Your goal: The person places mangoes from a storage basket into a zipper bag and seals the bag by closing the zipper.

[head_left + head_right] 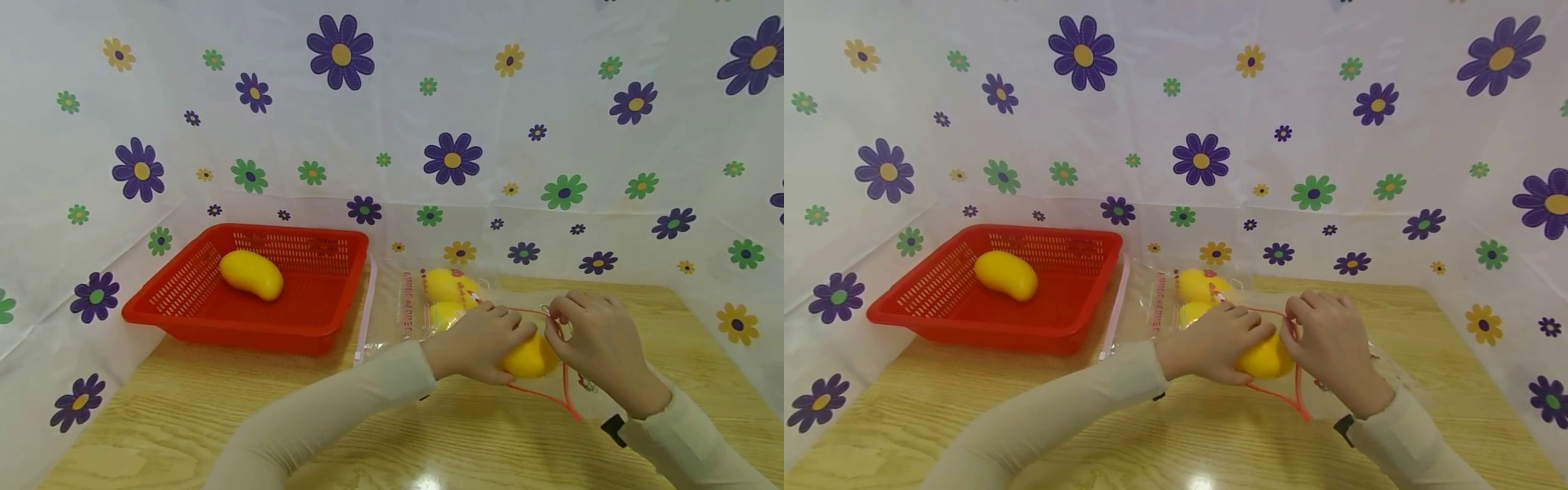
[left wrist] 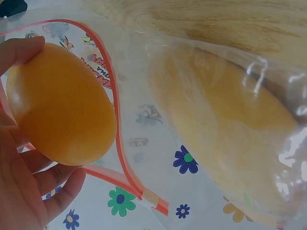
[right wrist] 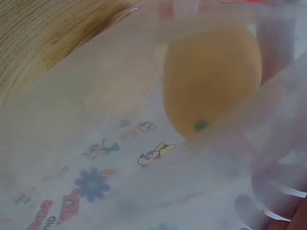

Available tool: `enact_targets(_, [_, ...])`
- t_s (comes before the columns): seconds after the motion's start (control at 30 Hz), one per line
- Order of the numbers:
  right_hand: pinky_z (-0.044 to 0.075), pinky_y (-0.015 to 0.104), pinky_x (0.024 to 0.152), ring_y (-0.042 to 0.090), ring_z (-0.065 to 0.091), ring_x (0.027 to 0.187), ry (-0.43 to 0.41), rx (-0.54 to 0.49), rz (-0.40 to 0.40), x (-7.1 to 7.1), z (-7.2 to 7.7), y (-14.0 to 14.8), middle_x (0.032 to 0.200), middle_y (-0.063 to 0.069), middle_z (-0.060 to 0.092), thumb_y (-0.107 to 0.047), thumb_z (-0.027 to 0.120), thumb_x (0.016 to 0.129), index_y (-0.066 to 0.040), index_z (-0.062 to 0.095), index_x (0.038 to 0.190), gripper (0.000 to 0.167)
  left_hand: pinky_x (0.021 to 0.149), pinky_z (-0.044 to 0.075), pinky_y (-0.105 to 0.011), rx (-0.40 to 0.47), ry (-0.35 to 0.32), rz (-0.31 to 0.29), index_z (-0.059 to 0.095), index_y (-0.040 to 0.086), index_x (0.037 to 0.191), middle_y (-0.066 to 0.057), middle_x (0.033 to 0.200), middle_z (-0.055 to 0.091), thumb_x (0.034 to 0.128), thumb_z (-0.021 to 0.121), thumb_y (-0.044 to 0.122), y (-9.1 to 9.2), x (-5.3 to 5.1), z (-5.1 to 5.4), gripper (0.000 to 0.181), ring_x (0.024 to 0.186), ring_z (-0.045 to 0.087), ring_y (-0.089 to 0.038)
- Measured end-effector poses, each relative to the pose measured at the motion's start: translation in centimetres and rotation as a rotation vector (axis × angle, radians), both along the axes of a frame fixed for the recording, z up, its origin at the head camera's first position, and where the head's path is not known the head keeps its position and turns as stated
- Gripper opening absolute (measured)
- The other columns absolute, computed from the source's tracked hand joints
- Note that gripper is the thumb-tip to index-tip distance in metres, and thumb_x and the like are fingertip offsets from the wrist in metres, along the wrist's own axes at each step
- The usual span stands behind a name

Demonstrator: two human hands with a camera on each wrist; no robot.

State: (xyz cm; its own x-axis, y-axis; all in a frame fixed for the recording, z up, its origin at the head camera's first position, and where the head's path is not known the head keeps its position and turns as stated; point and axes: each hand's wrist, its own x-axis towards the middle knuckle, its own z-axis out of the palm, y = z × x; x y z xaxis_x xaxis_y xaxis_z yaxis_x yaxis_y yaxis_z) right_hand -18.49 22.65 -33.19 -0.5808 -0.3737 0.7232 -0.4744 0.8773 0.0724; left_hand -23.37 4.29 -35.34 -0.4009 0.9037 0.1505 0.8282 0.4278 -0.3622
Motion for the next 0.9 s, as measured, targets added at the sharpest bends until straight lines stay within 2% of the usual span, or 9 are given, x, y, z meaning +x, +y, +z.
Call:
enact_targets(0.3, [0.042, 0.037, 0.058, 0.016, 0.047, 0.055, -0.021, 0.004, -0.012, 0.1, 0.0, -0.1, 0.059, 0.0, 0.052, -0.01, 0.074, 0.065, -0.009, 0.059, 0.067, 0.015, 0.088, 0.047, -0.025, -0.105, 0.039, -0.002, 0.045, 0.016, 0.129, 0.005, 0.112, 0.06, 0.0786, 0.054, 0.066, 1.5, 0.1, -0.3, 0.072, 0.1, 0.058, -0.012])
enact_targets(0.73, [0.041, 0.037, 0.058, 0.017, 0.046, 0.056, -0.007, -0.001, -0.002, 0.2, -0.1, -0.3, 0.06, 0.001, 0.052, -0.011, 0.073, 0.065, -0.009, 0.058, 0.067, 0.016, 0.082, 0.045, -0.023, -0.178, 0.002, 0.021, 0.056, 0.02, 0.125, 0.007, 0.116, 0.058, 0.0788, 0.054, 0.066, 3.5, 0.1, -0.4, 0.065, 0.096, 0.055, -0.01])
enact_targets(0.9, [0.042, 0.038, 0.059, 0.017, 0.047, 0.055, -0.021, -0.001, -0.007, 0.2, 0.0, -0.3, 0.059, 0.001, 0.052, -0.011, 0.074, 0.065, -0.009, 0.058, 0.066, 0.016, 0.075, 0.047, -0.023, -0.196, 0.006, -0.002, 0.061, 0.022, 0.117, 0.008, 0.105, 0.062, 0.0795, 0.053, 0.065, 4.4, -0.2, -0.8, 0.058, 0.094, 0.056, -0.009])
